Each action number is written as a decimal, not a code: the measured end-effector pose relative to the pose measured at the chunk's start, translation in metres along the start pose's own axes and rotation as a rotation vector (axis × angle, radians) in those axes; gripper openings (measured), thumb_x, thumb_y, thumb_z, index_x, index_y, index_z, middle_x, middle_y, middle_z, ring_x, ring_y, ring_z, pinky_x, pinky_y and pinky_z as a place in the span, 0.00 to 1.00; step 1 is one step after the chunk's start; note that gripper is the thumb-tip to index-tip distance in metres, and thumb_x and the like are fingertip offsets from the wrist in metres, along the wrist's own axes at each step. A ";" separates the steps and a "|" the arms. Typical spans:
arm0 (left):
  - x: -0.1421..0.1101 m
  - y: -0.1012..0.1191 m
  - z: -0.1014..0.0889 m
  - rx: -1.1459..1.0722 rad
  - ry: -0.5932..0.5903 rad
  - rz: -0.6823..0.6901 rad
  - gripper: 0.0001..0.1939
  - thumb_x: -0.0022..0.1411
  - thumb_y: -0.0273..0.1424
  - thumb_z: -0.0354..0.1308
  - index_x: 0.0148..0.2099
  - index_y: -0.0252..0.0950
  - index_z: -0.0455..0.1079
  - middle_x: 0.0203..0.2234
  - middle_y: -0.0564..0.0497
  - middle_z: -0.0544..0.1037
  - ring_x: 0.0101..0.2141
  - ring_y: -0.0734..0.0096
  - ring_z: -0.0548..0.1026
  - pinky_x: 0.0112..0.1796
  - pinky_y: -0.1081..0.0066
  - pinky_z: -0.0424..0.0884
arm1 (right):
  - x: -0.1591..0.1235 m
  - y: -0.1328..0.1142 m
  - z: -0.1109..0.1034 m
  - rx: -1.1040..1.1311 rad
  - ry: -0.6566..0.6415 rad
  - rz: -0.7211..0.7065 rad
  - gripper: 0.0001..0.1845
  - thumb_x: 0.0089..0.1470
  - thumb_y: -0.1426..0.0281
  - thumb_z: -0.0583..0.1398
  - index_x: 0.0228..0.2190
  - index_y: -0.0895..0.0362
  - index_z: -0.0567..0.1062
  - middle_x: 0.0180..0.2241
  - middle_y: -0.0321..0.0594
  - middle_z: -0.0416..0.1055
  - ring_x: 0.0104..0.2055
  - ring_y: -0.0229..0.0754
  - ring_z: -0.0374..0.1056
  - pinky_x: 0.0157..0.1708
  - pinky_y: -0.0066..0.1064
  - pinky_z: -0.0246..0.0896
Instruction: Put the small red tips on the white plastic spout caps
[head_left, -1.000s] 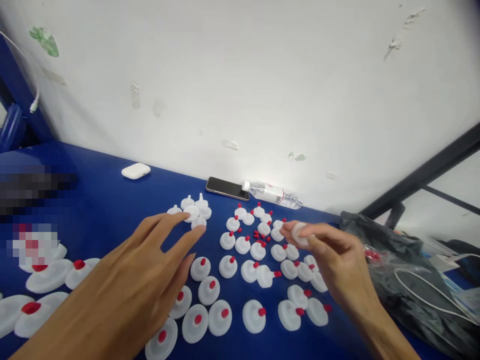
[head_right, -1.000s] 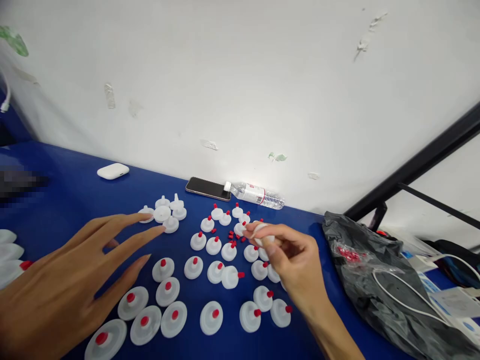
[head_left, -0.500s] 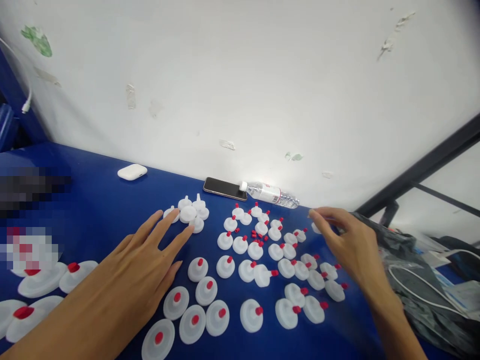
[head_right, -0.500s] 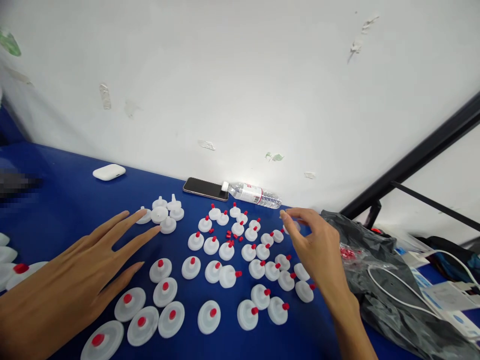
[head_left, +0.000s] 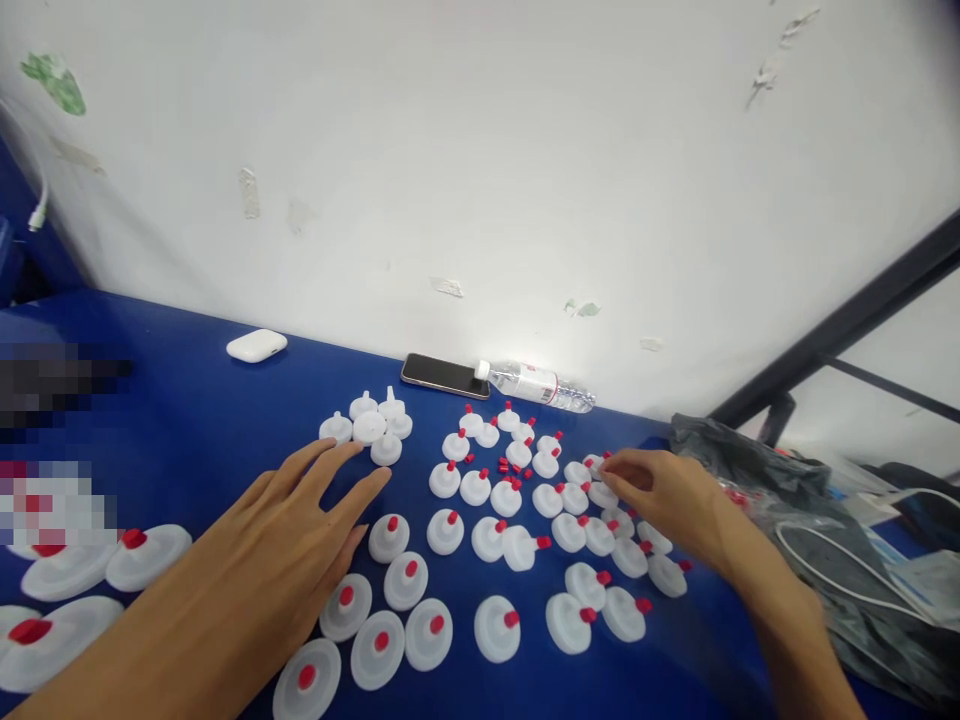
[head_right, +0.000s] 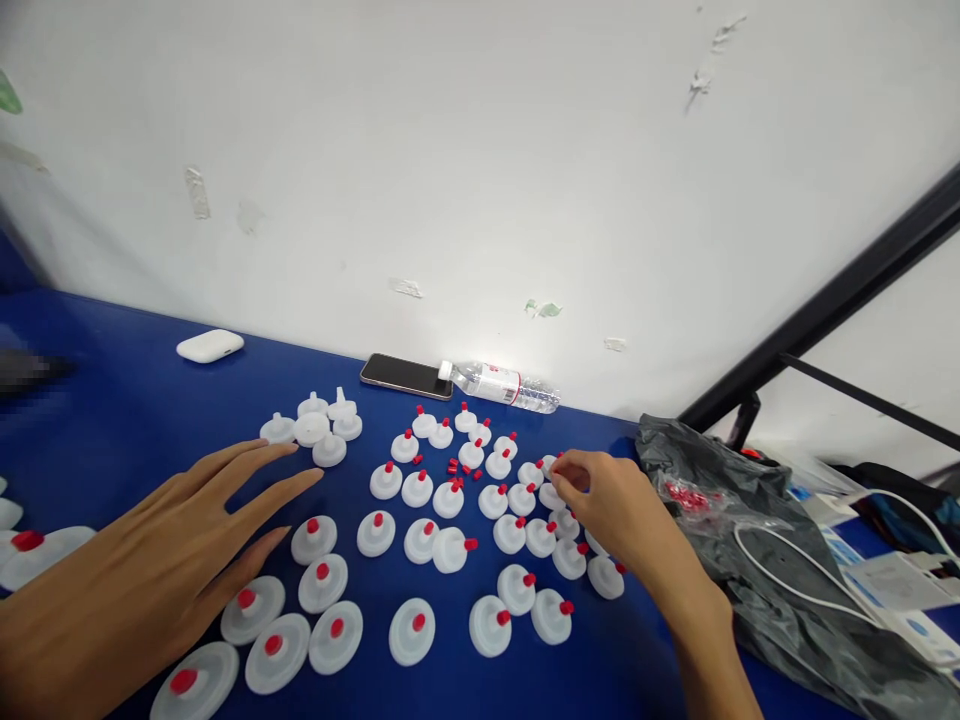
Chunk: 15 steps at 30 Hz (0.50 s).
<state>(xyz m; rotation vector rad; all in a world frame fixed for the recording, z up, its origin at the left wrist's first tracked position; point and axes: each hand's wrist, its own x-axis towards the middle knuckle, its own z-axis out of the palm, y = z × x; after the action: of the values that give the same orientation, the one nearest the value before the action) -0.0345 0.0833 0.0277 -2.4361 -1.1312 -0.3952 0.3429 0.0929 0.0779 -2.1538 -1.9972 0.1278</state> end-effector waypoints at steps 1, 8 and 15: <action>0.000 -0.001 -0.001 0.006 -0.009 0.015 0.26 0.51 0.20 0.46 0.49 0.35 0.76 0.49 0.36 0.81 0.52 0.38 0.77 0.45 0.41 0.80 | 0.000 0.000 0.000 0.001 -0.007 0.002 0.09 0.55 0.64 0.59 0.32 0.48 0.81 0.32 0.33 0.83 0.36 0.47 0.78 0.36 0.35 0.68; -0.001 -0.004 -0.009 0.025 -0.159 0.042 0.27 0.51 0.17 0.47 0.49 0.37 0.76 0.52 0.44 0.80 0.55 0.39 0.74 0.49 0.41 0.78 | -0.001 0.000 0.001 0.032 -0.004 -0.016 0.08 0.55 0.60 0.60 0.34 0.47 0.79 0.33 0.31 0.83 0.37 0.45 0.79 0.37 0.33 0.71; 0.010 -0.001 -0.028 0.048 -0.185 -0.022 0.34 0.49 0.15 0.49 0.56 0.41 0.72 0.53 0.44 0.79 0.54 0.44 0.76 0.49 0.47 0.79 | -0.005 -0.036 -0.001 0.011 0.234 -0.101 0.17 0.62 0.55 0.54 0.36 0.50 0.78 0.37 0.36 0.82 0.41 0.49 0.77 0.41 0.37 0.68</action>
<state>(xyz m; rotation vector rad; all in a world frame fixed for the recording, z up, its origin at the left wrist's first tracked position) -0.0306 0.0770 0.0561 -2.4603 -1.2286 -0.1498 0.3071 0.0900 0.0865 -1.9542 -1.9585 -0.1228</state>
